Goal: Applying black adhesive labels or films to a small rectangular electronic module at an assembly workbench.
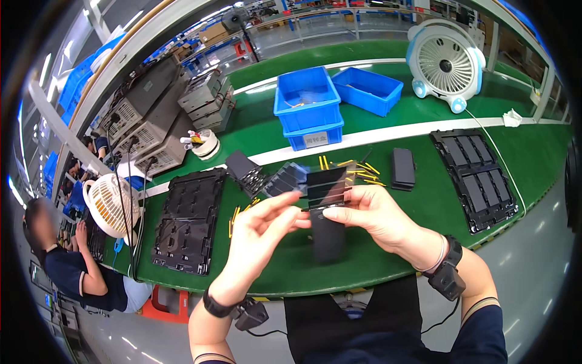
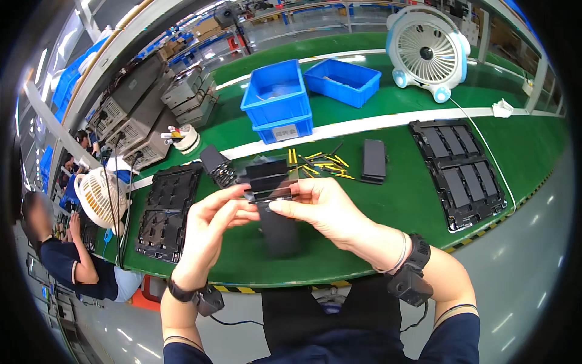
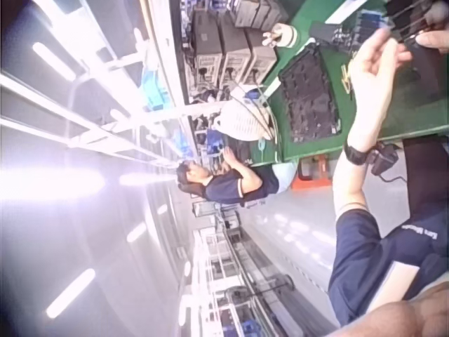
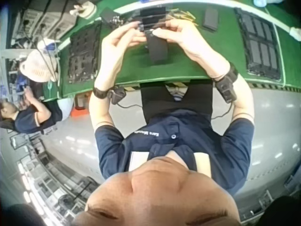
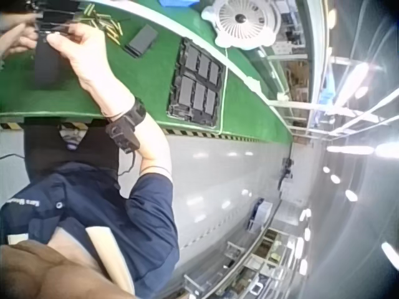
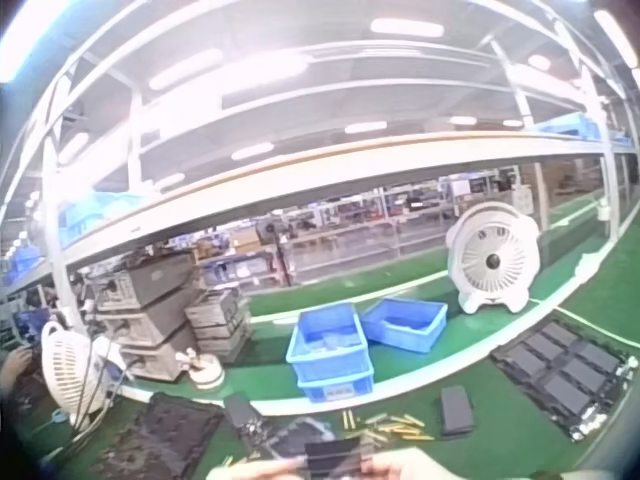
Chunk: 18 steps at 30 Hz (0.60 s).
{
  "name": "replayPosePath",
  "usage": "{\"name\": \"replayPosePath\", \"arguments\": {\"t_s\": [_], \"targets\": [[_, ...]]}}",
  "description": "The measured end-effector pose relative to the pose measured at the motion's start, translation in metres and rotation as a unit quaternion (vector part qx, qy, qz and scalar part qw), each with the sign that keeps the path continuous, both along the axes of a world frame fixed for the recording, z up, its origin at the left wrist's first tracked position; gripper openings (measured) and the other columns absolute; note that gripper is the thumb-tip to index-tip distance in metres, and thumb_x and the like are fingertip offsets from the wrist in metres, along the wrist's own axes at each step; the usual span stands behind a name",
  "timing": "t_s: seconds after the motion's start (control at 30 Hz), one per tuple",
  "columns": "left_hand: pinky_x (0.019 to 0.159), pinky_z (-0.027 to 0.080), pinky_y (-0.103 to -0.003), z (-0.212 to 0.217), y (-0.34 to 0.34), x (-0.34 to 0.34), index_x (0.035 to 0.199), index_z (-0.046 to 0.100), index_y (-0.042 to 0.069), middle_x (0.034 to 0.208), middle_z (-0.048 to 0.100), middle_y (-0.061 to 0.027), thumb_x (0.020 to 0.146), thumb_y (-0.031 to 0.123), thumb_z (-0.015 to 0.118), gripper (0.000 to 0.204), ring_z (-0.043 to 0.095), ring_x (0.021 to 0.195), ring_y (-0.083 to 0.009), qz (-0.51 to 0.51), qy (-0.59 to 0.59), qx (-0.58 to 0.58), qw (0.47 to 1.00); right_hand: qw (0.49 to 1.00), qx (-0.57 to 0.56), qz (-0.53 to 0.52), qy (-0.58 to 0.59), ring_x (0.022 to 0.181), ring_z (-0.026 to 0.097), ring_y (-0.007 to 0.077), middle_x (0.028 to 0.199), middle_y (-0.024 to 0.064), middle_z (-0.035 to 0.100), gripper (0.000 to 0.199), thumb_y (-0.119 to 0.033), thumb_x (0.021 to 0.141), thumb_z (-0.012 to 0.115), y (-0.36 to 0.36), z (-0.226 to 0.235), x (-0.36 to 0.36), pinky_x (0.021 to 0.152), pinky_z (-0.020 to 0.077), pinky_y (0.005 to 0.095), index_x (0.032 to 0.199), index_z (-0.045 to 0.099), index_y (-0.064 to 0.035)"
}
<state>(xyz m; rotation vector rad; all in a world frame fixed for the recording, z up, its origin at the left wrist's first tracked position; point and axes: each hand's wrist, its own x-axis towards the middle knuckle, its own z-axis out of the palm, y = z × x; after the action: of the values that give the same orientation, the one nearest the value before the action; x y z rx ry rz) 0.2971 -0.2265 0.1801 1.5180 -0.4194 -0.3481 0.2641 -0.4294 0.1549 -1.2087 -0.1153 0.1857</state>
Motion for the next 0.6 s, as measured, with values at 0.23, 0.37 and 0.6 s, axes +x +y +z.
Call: {"name": "replayPosePath", "arguments": {"t_s": [0.23, 0.37, 0.6], "targets": [[0.073, 0.054, -0.029, -0.023, -0.005, 0.025, 0.102, 0.062, -0.001, 0.088, 0.067, -0.0136, 0.090, 0.018, 0.056, 0.023, 0.066, 0.079, -0.0187, 0.011, 0.025, -0.013, 1.000, 0.998, -0.030, -0.019, -0.043, 0.082, 0.058, 0.0057, 0.091, 0.0017, 0.064, 0.022, -0.010, 0.080, 0.069, -0.001, -0.013, 0.025, 0.075, 0.0470, 0.0210, 0.099, 0.064, -0.0002], [0.072, 0.054, -0.028, -0.043, -0.010, 0.031, 0.102, 0.062, -0.002, 0.088, 0.066, -0.0141, 0.091, 0.016, 0.055, 0.022, 0.066, 0.078, -0.0189, 0.009, 0.036, -0.056, 0.998, 0.999, -0.029, -0.036, -0.027, 0.077, 0.058, 0.0050, 0.087, 0.0016, 0.064, 0.020, -0.007, 0.078, 0.070, -0.002, -0.025, 0.037, 0.073, 0.0486, 0.0205, 0.095, 0.061, -0.0011], [0.074, 0.052, -0.030, -0.046, -0.009, 0.026, 0.098, 0.063, -0.005, 0.087, 0.065, -0.0125, 0.091, 0.012, 0.056, 0.020, 0.064, 0.079, -0.0178, 0.000, -0.006, -0.064, 0.998, 0.998, 0.006, -0.047, -0.048, 0.079, 0.061, 0.0079, 0.086, 0.0039, 0.064, 0.028, -0.001, 0.075, 0.071, -0.002, -0.026, 0.035, 0.074, 0.0503, 0.0221, 0.098, 0.055, -0.0021]]}}
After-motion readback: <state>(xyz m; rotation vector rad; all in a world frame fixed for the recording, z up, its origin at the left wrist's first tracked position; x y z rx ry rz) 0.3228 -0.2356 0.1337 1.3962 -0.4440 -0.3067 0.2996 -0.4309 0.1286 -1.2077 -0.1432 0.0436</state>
